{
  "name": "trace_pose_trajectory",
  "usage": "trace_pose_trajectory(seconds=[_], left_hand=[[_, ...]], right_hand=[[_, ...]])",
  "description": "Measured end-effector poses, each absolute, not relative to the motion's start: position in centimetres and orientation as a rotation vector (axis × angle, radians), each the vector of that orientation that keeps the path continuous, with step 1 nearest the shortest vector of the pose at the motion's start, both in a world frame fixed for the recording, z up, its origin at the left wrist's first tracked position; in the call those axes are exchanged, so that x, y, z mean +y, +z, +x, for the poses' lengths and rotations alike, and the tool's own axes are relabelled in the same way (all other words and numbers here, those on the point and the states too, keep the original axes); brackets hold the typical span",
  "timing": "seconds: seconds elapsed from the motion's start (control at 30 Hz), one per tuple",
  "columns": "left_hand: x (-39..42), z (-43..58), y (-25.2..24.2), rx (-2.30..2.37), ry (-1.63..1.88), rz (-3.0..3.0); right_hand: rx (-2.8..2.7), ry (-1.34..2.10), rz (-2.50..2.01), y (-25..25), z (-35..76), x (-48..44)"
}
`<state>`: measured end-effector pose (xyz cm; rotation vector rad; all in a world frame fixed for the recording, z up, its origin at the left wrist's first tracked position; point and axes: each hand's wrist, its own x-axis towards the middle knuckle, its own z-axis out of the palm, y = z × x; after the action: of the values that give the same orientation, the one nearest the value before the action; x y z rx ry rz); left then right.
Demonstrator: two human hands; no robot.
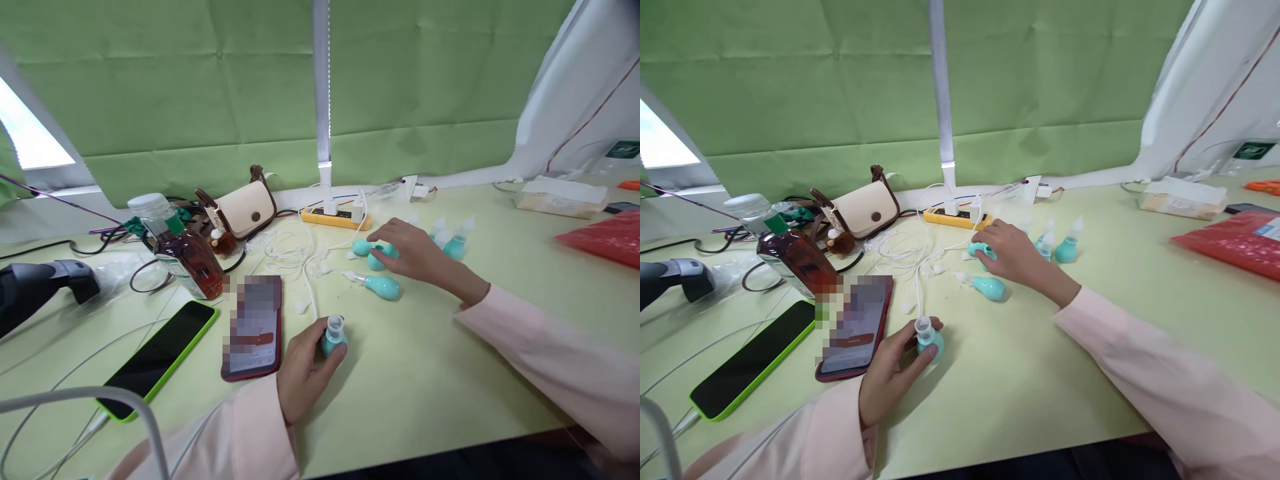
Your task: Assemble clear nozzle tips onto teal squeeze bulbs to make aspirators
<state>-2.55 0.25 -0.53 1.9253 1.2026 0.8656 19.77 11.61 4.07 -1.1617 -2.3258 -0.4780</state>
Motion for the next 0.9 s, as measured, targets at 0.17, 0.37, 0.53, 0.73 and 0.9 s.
trace_pose_trajectory(seconds=[0.17,0.37,0.53,0.73,0.9], left_hand=[[0.5,-2.7,-0.8,1.171,0.923,1.867],[0.5,-2.7,-0.6,1.191,0.938,1.807],[0.1,-2.7,0.0,1.253,0.938,1.842],[0.2,-2.8,-0.2,1.228,0.973,1.746],[0.2,-2.8,-0.4,1.272,1.031,1.786]], right_hand=[[-2.688,-0.500,-1.335,4.6,17.4,14.5],[-2.787,-0.606,-1.389,2.8,14.8,16.4],[-2.814,-0.655,-1.360,2.5,14.5,16.5],[-2.698,-0.606,-1.297,4.2,15.7,14.4],[-2.439,0.508,-0.854,4.6,16.9,8.5]])
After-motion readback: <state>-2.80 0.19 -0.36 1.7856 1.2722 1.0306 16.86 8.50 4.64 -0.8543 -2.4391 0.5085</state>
